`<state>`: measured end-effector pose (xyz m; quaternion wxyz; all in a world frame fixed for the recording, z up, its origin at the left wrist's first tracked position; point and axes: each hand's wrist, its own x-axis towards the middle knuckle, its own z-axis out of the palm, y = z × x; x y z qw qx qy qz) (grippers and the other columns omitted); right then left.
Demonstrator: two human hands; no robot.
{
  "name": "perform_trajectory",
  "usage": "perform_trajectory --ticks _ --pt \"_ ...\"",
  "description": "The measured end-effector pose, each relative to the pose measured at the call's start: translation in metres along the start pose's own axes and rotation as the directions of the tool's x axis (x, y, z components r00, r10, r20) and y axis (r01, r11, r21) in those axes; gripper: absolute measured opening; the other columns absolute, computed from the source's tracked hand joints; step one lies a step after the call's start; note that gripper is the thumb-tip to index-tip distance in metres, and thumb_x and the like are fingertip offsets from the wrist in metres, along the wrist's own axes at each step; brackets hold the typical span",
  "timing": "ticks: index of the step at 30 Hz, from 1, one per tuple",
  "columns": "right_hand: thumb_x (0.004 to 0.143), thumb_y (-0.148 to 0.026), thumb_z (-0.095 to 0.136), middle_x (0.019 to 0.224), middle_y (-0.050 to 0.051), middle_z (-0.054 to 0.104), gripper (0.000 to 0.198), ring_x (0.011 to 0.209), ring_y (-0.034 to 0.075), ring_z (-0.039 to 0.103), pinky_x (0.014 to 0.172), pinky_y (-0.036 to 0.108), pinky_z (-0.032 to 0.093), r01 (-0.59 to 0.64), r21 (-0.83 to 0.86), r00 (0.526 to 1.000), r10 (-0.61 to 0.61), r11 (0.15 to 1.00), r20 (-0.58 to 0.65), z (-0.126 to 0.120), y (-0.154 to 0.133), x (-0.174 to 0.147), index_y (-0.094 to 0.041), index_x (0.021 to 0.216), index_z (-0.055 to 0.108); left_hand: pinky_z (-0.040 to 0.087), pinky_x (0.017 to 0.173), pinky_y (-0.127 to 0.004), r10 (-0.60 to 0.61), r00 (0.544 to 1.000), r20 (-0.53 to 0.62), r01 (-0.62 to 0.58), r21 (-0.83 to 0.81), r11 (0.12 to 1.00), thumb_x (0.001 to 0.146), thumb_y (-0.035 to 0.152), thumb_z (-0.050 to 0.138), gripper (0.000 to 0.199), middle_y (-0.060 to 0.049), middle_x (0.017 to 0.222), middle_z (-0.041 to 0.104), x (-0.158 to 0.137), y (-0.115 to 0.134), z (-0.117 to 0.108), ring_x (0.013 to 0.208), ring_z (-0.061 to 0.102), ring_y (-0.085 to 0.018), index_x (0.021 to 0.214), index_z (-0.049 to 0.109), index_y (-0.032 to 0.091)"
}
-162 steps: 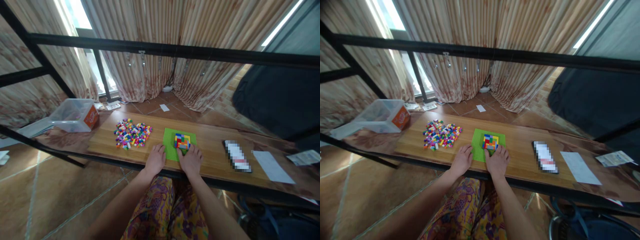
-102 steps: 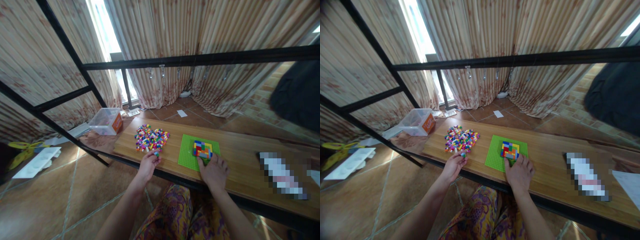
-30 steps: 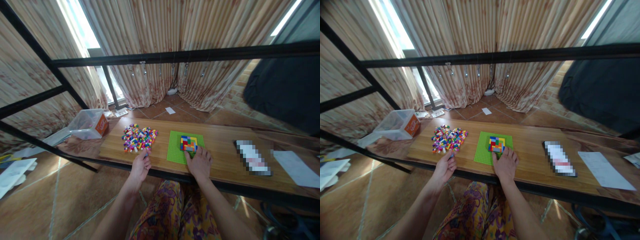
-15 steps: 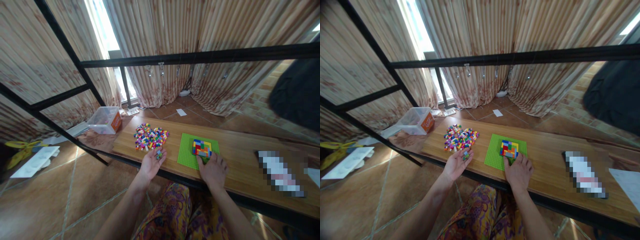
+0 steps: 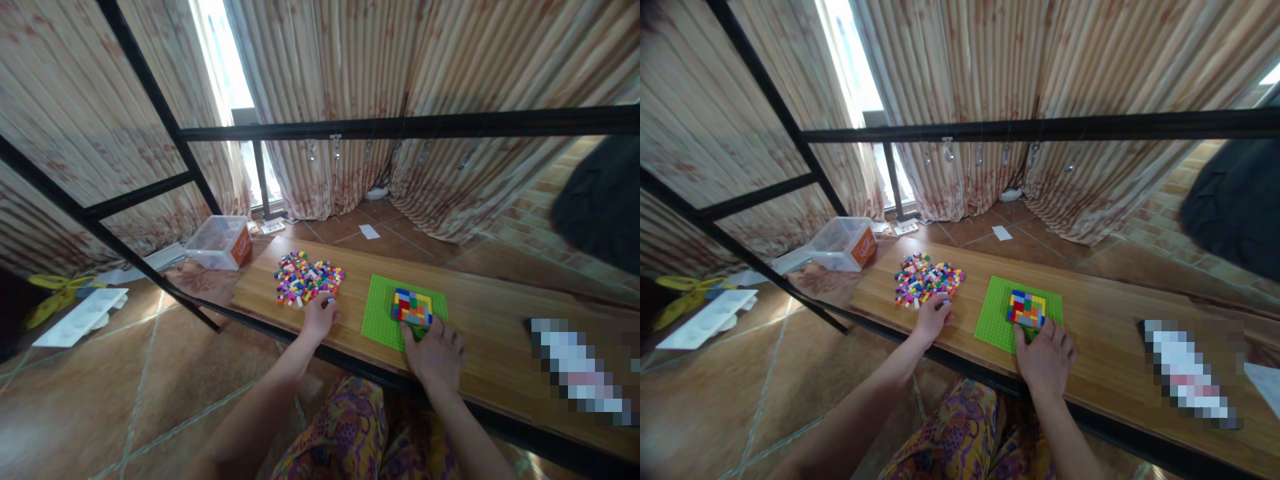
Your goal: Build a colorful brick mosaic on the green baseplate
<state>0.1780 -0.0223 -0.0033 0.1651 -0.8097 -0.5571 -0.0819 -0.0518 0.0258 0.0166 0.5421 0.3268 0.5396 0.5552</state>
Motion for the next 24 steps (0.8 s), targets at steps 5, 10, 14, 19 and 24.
perform_trajectory --ticks 5,10,14,19,24 --pt "0.091 -0.059 0.037 0.124 0.026 0.057 0.071 0.115 0.041 0.049 0.093 0.051 0.037 0.003 0.02 1.0 -0.003 1.0 -0.007 0.002 0.001 0.0 -0.002 0.132 0.049 0.045 0.055 -0.023 0.191 0.981 -0.013 -0.186 0.185 0.965 0.072 0.002 0.066 0.024 -0.003 0.086 0.067 0.015 -0.007 0.005 0.055 0.055 -0.009 0.088 0.073 0.018" --pt "0.091 -0.06 0.037 0.125 0.026 0.056 0.072 0.114 0.042 0.049 0.091 0.052 0.039 -0.003 0.013 1.0 0.003 1.0 -0.002 0.001 0.002 0.0 -0.002 0.131 0.049 0.054 0.088 -0.037 0.403 0.913 0.054 -0.385 0.434 0.814 0.078 0.002 0.057 0.034 -0.008 0.114 0.067 0.023 -0.015 0.004 0.093 0.064 -0.018 0.103 0.071 0.019" --pt "0.091 -0.061 0.034 0.124 0.026 0.057 0.073 0.113 0.042 0.05 0.091 0.052 0.04 0.004 0.024 1.0 -0.004 1.0 -0.005 -0.001 0.002 0.0 -0.002 0.131 0.049 0.056 0.089 -0.038 0.464 0.882 0.088 -0.442 0.496 0.747 0.081 0.005 0.054 0.034 -0.01 0.127 0.062 0.027 -0.016 0.001 0.106 0.063 -0.02 0.108 0.069 0.019" --pt "0.09 -0.063 0.032 0.124 0.027 0.057 0.075 0.113 0.044 0.05 0.089 0.054 0.041 -0.004 0.04 1.0 0.005 0.999 -0.002 -0.001 0.002 0.0 -0.002 0.131 0.05 0.058 0.081 -0.035 0.514 0.854 0.078 -0.487 0.464 0.74 0.083 0.005 0.048 0.033 -0.01 0.122 0.065 0.029 -0.013 -0.012 0.096 0.066 -0.019 0.105 0.07 0.019" --pt "0.09 -0.063 0.032 0.125 0.027 0.056 0.076 0.114 0.044 0.051 0.091 0.055 0.04 -0.015 0.035 1.0 0.015 0.999 0.014 0.002 0.003 0.0 -0.002 0.133 0.048 0.056 0.083 -0.034 0.516 0.856 0.015 -0.391 0.671 0.63 0.078 -0.002 0.043 0.042 -0.008 0.112 0.069 0.049 0.016 -0.039 0.083 0.067 -0.017 0.106 0.068 0.017"
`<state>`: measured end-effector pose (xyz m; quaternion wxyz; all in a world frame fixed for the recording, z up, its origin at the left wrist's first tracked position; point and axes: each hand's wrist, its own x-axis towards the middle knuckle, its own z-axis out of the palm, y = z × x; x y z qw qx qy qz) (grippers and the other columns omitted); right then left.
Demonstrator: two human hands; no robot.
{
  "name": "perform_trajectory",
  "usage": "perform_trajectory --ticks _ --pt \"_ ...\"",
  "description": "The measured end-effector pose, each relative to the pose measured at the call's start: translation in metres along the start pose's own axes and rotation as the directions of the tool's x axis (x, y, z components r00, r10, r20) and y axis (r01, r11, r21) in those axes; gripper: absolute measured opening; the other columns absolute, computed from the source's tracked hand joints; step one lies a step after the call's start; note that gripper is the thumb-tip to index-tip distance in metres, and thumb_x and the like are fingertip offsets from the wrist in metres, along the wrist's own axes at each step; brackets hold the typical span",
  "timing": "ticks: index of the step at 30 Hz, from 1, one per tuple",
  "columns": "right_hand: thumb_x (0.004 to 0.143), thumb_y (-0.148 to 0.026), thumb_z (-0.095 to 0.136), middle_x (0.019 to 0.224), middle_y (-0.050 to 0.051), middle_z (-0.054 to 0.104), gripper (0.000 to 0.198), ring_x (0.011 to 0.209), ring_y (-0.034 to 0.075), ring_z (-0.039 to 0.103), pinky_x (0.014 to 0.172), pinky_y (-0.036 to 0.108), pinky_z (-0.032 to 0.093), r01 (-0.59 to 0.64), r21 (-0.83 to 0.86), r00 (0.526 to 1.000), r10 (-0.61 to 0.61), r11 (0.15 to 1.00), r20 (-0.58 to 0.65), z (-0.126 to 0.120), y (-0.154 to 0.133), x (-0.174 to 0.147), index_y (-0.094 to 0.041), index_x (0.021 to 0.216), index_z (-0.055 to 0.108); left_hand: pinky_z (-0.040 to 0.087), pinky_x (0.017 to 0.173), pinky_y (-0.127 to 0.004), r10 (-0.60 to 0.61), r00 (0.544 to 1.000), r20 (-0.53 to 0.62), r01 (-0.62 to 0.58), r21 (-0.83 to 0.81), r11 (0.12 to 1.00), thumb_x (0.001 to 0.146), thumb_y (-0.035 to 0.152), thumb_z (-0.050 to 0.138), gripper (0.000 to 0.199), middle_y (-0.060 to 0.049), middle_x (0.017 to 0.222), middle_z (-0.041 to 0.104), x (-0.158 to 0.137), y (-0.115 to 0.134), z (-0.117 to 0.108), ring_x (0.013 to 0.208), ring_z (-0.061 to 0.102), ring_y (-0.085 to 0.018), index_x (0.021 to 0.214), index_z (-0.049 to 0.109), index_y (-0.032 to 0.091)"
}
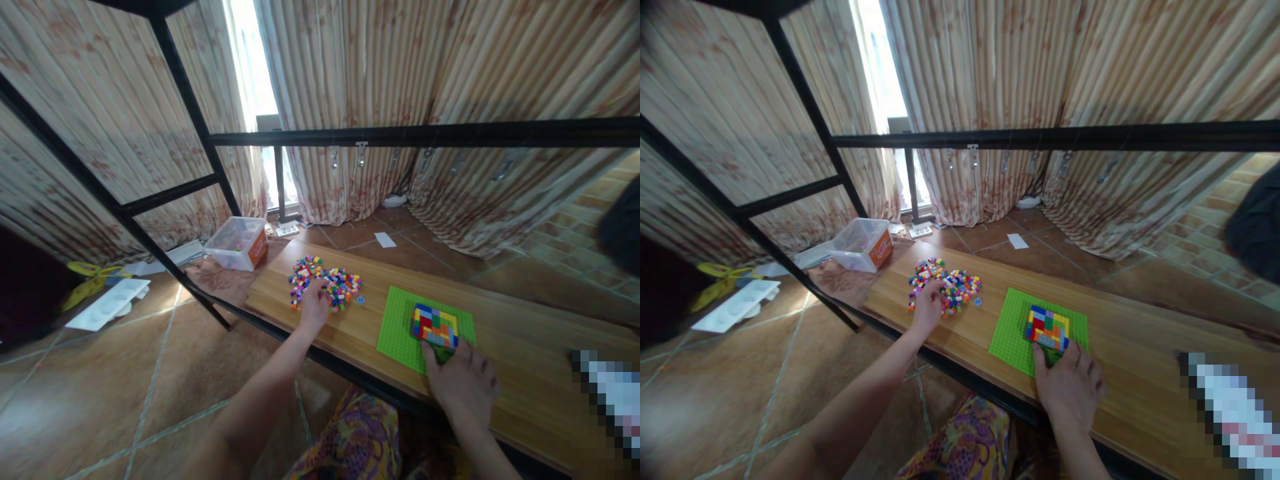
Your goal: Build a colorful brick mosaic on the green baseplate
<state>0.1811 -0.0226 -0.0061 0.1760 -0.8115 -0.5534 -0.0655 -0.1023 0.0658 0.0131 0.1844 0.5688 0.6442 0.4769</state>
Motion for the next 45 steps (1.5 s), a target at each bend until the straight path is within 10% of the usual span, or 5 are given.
perform_trajectory --ticks 7,23,37,40,45 --pt "0.09 -0.063 0.032 0.12 0.027 0.059 0.075 0.108 0.044 0.054 0.086 0.053 0.044 0.041 -0.049 0.998 -0.044 0.998 -0.05 0.003 0.003 -0.001 -0.001 0.129 0.051 0.037 0.109 -0.043 -0.092 0.984 0.155 -0.025 0.624 0.781 0.081 0.02 0.061 0.045 -0.018 0.141 0.05 0.078 -0.005 -0.044 0.129 0.047 -0.031 0.126 0.061 0.015" --pt "0.09 -0.064 0.034 0.118 0.027 0.06 0.074 0.108 0.043 0.055 0.086 0.051 0.044 0.03 -0.094 0.999 -0.033 0.995 -0.027 0.002 0.002 0.0 -0.002 0.128 0.051 0.037 0.104 -0.046 -0.085 0.943 0.323 -0.144 0.624 0.768 0.069 0.022 0.072 0.051 -0.014 0.135 0.056 0.109 -0.009 -0.042 0.128 0.045 -0.033 0.118 0.061 0.019" --pt "0.09 -0.061 0.034 0.123 0.025 0.058 0.071 0.113 0.041 0.051 0.091 0.052 0.04 0.005 -0.021 1.0 -0.005 1.0 -0.007 0.003 -0.001 0.001 -0.004 0.131 0.049 0.054 0.076 -0.028 -0.045 0.956 0.29 0.053 -0.019 0.998 0.087 0.03 0.056 0.016 -0.003 0.086 0.07 0.049 0.022 -0.045 0.078 0.068 -0.014 0.095 0.058 0.016" --pt "0.092 -0.059 0.034 0.125 0.024 0.057 0.07 0.114 0.04 0.05 0.092 0.051 0.04 0.006 -0.014 1.0 -0.006 1.0 -0.022 0.0 -0.003 0.0 -0.004 0.132 0.048 0.055 0.073 -0.03 -0.138 0.898 0.419 0.392 -0.616 0.683 0.07 0.041 0.078 0.037 -0.001 0.078 0.069 -0.005 0.038 -0.041 0.068 0.067 -0.014 0.089 0.057 0.017" --pt "0.091 -0.058 0.039 0.125 0.024 0.057 0.068 0.115 0.039 0.05 0.094 0.051 0.038 0.009 0.045 1.0 -0.009 0.999 -0.008 -0.002 -0.003 0.0 -0.004 0.132 0.049 0.053 0.075 -0.026 -0.173 0.898 0.404 0.426 -0.704 0.568 0.069 0.035 0.081 0.033 0.0 0.081 0.068 -0.078 0.07 -0.037 0.075 0.065 -0.013 0.09 0.062 0.017"
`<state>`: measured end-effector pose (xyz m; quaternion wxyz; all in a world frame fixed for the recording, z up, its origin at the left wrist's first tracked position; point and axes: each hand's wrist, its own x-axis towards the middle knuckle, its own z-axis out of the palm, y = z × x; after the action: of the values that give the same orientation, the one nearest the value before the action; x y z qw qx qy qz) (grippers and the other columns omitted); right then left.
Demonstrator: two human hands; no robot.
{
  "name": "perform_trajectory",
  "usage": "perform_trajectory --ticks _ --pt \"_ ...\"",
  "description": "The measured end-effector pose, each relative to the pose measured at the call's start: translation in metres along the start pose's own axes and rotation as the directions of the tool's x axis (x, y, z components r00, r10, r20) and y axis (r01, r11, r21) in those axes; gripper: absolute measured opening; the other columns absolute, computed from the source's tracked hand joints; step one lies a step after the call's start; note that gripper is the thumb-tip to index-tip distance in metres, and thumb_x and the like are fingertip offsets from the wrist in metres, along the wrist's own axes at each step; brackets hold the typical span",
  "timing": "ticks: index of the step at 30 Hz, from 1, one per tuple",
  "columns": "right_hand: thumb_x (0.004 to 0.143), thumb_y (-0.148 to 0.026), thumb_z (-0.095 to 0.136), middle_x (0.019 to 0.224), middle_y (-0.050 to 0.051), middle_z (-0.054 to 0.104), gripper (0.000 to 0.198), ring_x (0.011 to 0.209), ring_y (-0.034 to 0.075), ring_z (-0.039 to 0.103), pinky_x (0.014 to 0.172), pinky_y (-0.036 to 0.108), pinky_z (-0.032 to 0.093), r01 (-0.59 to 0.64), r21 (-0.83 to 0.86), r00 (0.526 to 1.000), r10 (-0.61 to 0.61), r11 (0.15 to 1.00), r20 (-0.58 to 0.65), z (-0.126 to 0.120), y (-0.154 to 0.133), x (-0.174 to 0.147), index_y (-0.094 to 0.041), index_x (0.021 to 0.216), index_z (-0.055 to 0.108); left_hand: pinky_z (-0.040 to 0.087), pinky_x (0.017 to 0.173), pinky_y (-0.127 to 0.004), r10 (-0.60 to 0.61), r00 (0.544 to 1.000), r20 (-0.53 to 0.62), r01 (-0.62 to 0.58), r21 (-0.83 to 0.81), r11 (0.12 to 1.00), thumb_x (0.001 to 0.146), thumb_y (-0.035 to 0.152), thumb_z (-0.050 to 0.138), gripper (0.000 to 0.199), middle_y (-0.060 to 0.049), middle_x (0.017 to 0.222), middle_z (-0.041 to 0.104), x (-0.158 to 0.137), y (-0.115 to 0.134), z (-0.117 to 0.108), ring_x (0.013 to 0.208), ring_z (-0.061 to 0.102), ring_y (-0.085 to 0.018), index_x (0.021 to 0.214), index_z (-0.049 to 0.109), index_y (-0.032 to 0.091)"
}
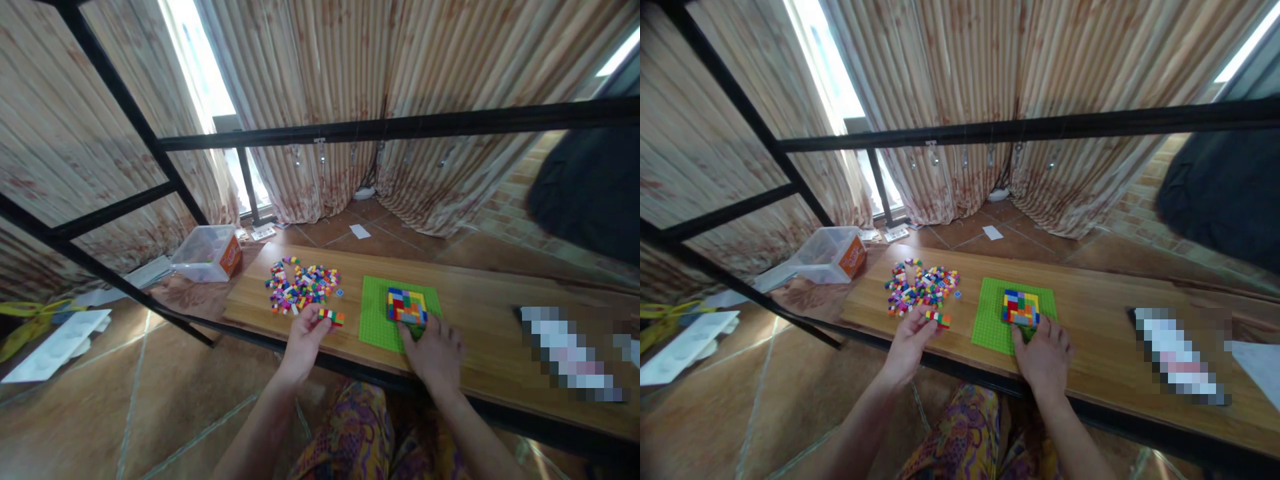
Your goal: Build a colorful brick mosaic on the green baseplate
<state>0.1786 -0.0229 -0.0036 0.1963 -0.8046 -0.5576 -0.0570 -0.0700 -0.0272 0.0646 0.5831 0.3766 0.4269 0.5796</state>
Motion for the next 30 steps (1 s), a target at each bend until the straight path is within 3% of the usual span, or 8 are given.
perform_trajectory --ticks 6,9,11,14,17,21,24,30 --pt "0.086 -0.06 0.046 0.121 0.023 0.06 0.069 0.113 0.034 0.052 0.096 0.048 0.039 0.02 0.329 0.999 -0.008 0.944 -0.039 -0.002 0.014 0.008 -0.006 0.129 0.052 0.047 0.07 -0.02 0.054 0.996 0.069 -0.062 0.112 0.992 0.07 0.03 0.08 0.024 -0.001 0.078 0.067 -0.032 0.014 0.018 0.073 0.061 -0.011 0.083 0.066 0.015" --pt "0.085 -0.06 0.049 0.118 0.021 0.061 0.062 0.109 0.03 0.055 0.093 0.043 0.042 -0.021 0.565 0.993 0.081 0.825 -0.081 -0.023 0.012 0.001 -0.009 0.119 0.059 0.048 0.07 -0.021 0.038 0.997 0.071 -0.047 0.119 0.992 0.071 0.032 0.08 0.024 -0.002 0.078 0.068 -0.046 0.025 0.019 0.072 0.061 -0.011 0.083 0.068 0.015" --pt "0.083 -0.06 0.053 0.106 0.016 0.065 0.055 0.092 0.024 0.059 0.082 0.038 0.046 -0.084 0.728 0.993 0.114 0.681 0.008 -0.048 0.0 -0.016 -0.013 0.108 0.064 0.049 0.071 -0.022 0.007 0.997 0.073 -0.016 0.119 0.993 0.073 0.033 0.078 0.025 -0.003 0.079 0.069 -0.056 0.03 0.02 0.072 0.062 -0.012 0.086 0.07 0.015" --pt "0.084 -0.059 0.055 0.078 0.004 0.063 0.047 0.066 0.016 0.054 0.063 0.028 0.044 -0.209 0.883 0.968 -0.04 0.421 0.248 -0.09 -0.03 -0.057 -0.015 0.096 0.065 0.049 0.07 -0.023 -0.036 0.995 0.09 0.025 0.117 0.993 0.075 0.037 0.077 0.029 -0.003 0.081 0.07 -0.072 0.035 0.024 0.071 0.063 -0.012 0.094 0.072 0.015" --pt "0.087 -0.055 0.055 0.067 -0.002 0.054 0.038 0.058 0.012 0.045 0.054 0.023 0.036 -0.237 0.918 0.906 -0.27 0.317 0.326 -0.122 -0.057 -0.095 -0.018 0.08 0.06 0.049 0.066 -0.023 -0.026 0.988 0.154 -0.006 0.203 0.979 0.078 0.04 0.073 0.032 -0.003 0.08 0.07 -0.085 0.04 0.03 0.069 0.061 -0.013 0.1 0.073 0.017" --pt "0.091 -0.05 0.053 0.062 -0.005 0.043 0.037 0.058 0.01 0.037 0.054 0.022 0.032 -0.179 0.925 0.918 -0.28 0.336 0.28 -0.136 -0.069 -0.121 -0.019 0.07 0.053 0.049 0.074 -0.025 0.03 0.968 0.25 -0.129 0.391 0.911 0.086 0.037 0.062 0.026 -0.004 0.086 0.071 -0.101 0.045 0.036 0.078 0.063 -0.016 0.1 0.074 0.018" --pt "0.093 -0.048 0.049 0.062 -0.006 0.04 0.038 0.058 0.01 0.034 0.054 0.023 0.029 -0.147 0.916 0.931 -0.261 0.372 0.255 -0.135 -0.069 -0.131 -0.02 0.067 0.049 0.048 0.083 -0.026 0.076 0.965 0.251 -0.19 0.469 0.863 0.093 0.035 0.052 0.027 -0.004 0.096 0.072 -0.113 0.044 0.039 0.089 0.064 -0.017 0.103 0.072 0.021" --pt "0.097 -0.051 0.039 0.069 -0.001 0.055 0.044 0.064 0.013 0.049 0.06 0.024 0.036 -0.138 0.876 0.949 -0.191 0.463 0.251 -0.136 -0.075 -0.148 -0.02 0.072 0.056 0.046 0.073 -0.026 0.162 0.973 0.162 -0.225 0.544 0.809 0.095 0.037 0.049 0.026 -0.002 0.082 0.071 -0.132 0.032 0.049 0.077 0.065 -0.018 0.106 0.069 0.025"
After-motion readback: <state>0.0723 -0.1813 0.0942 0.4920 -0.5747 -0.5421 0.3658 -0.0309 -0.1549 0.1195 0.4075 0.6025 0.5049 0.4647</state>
